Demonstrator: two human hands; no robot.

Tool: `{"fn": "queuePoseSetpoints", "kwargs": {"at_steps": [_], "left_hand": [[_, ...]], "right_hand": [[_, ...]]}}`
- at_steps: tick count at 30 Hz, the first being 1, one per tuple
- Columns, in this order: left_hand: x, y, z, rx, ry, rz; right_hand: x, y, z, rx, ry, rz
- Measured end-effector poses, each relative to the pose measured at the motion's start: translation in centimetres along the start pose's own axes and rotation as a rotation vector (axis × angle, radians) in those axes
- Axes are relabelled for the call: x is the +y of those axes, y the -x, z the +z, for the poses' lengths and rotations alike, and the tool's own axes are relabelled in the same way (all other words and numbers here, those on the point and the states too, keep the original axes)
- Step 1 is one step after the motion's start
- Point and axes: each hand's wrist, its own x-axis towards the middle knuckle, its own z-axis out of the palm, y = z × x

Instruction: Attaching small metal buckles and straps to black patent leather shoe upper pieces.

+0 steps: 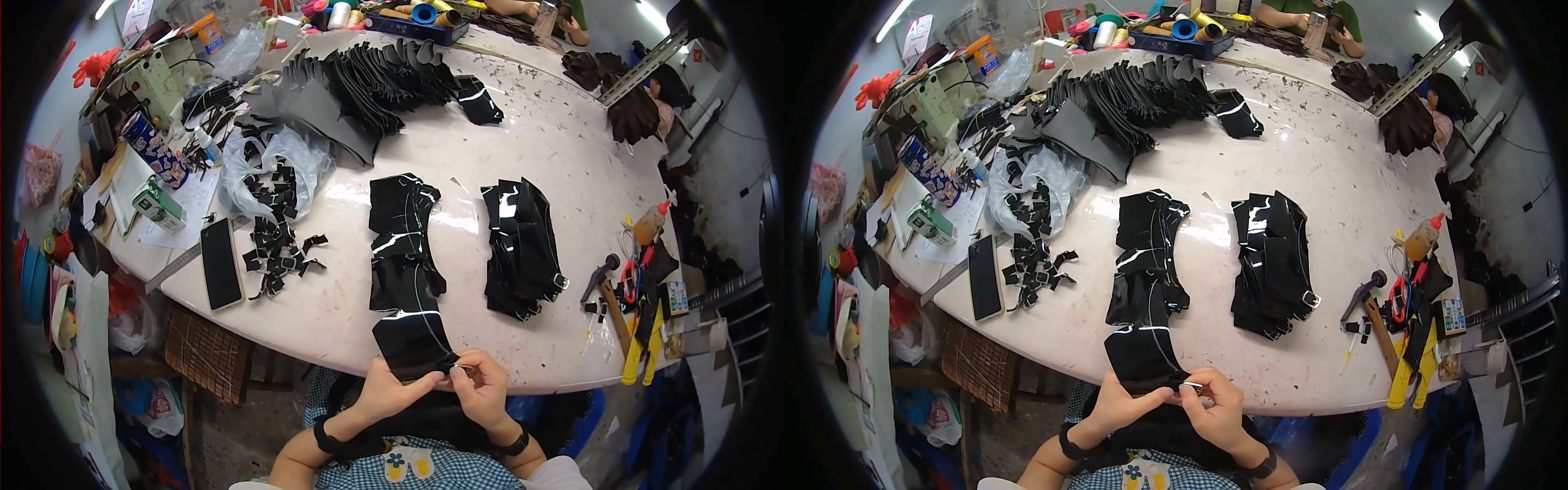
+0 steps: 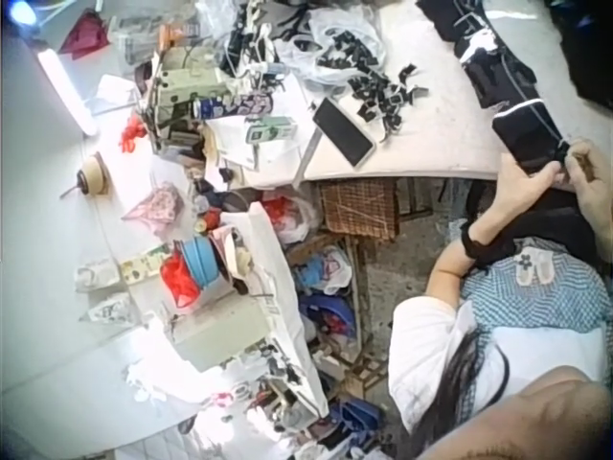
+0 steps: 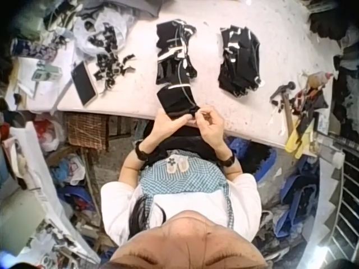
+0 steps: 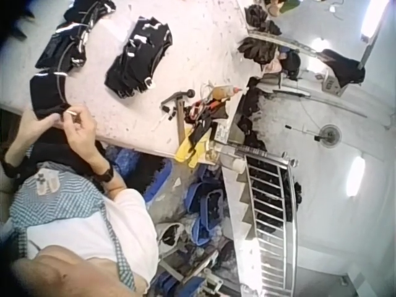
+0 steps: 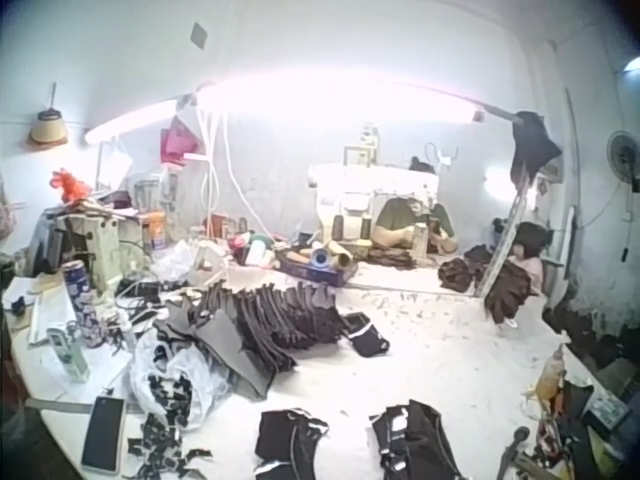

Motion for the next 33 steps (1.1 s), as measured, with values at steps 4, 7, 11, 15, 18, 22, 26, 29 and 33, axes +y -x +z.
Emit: {"fn": "queuePoseSetpoints", "kwargs": {"at_steps": [4,7,11,15,18,22,26,29,33], "left_hand": [[-0.5,0.2,0.7,0.115,0.054,0.083],[-0.5,0.1,0.9,0.133,-0.008,0.140],[-0.5,0.2,0.6,0.114,-0.140,0.197],[-0.1,0.3,0.2,0.045,-0.177,0.162],[0.0,0.3,0.2,0.009,-0.206,0.197],[0.4,0.3,0.7,-0.012,-0.193,0.253],[0.0,1.8,1.2,-0.014,-0.895,0.668],[-0.7,2.0,1.2,-0.061,-0.777,0.619],[0.4,0.9,0.8,-0.037,-0.621,0.624]], "right_hand": [[-0.1,0.1,0.1,0.043,0.164,-0.057],[-0.1,-0.2,-0.5,-0.018,0.251,-0.073],[-1.4,-0.5,0.9,0.158,-0.001,-0.026],[-1.1,-0.4,0.0,0.055,0.152,0.006],[-1.1,-0.5,-0.5,-0.033,0.295,-0.062],[-0.5,-0.4,-0.7,0.036,0.294,-0.090],[-1.1,-0.4,-0.6,-0.019,0.342,-0.039],[-1.2,-0.5,-0.2,0.019,0.277,-0.091],[-1.4,-0.9,-2.2,-0.200,0.497,-0.191]]}}
